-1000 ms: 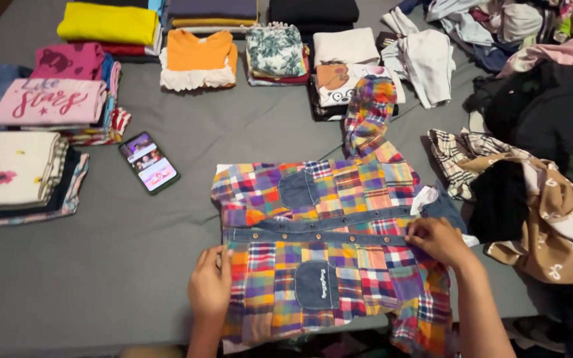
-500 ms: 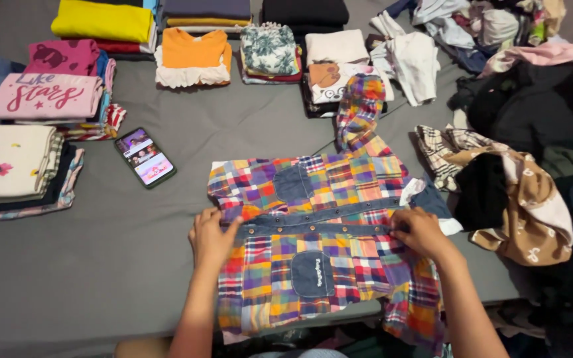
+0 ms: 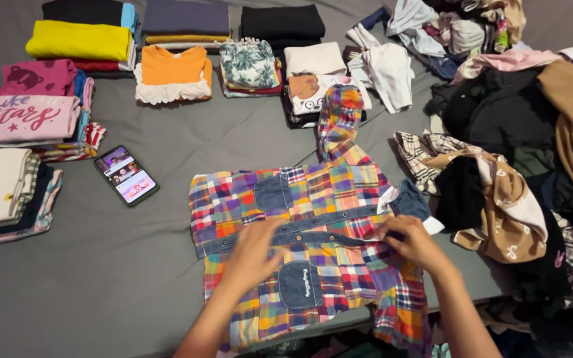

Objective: Folding a colorful plaid shirt and organizing it among other stacks of laundry on a bed.

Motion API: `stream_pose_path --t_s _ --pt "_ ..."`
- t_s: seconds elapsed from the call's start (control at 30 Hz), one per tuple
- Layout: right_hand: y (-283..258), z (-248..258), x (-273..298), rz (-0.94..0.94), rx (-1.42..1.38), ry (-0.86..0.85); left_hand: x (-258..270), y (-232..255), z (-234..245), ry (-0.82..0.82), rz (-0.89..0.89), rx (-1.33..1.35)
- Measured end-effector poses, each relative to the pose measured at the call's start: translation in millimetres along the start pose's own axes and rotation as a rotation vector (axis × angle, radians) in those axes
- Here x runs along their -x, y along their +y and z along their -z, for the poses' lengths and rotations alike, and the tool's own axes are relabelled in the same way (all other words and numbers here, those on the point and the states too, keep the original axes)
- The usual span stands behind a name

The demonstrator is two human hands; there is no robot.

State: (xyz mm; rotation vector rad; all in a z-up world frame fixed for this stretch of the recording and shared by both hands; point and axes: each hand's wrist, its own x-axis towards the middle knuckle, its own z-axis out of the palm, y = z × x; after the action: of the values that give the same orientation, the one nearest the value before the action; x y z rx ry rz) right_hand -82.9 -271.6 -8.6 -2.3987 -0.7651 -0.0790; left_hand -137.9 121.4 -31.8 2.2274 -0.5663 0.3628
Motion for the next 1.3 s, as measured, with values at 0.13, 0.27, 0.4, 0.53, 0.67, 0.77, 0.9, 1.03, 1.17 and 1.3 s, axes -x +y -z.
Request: stream_pose_path --t_s 0.13,0.27,0.4,0.53,0.67,0.77,0.9,1.03,1.17,1.3 --pt "-19 18 9 -0.044 0.007 -0.023 -31 -3 -32 -0.146 -0.146 0.054" --pt "-9 25 15 -0.143 -0.092 -0.053 -41 11 8 -0.537 0.092 -0.083" --pt "-1 12 -13 -0.269 -0.048 0.008 -13 -39 62 -0.558 0.430 -0.178" --pt "39 -21 -40 -0.315 -0.013 0.006 29 -112 64 -0.473 0.593 -0.219" --pt "40 -28 -37 -0.214 0.145 0.155 59 -117 52 -0.227 0.883 0.038" --pt "30 -32 -24 -0.217 0.356 0.146 89 -85 42 -0.064 0.982 0.067" --pt "17 -29 -25 -0.367 0.466 0.120 121 -43 18 0.159 0.932 -0.090" --pt "42 -39 -28 -0.257 0.536 0.206 131 -35 6 0.318 0.942 -0.149" --pt "32 -33 -24 -0.427 0.621 0.033 86 -23 27 0.266 1.012 -0.240" --pt "26 -15 -21 -0.572 0.427 -0.165 79 -61 24 0.306 1.042 -0.114"
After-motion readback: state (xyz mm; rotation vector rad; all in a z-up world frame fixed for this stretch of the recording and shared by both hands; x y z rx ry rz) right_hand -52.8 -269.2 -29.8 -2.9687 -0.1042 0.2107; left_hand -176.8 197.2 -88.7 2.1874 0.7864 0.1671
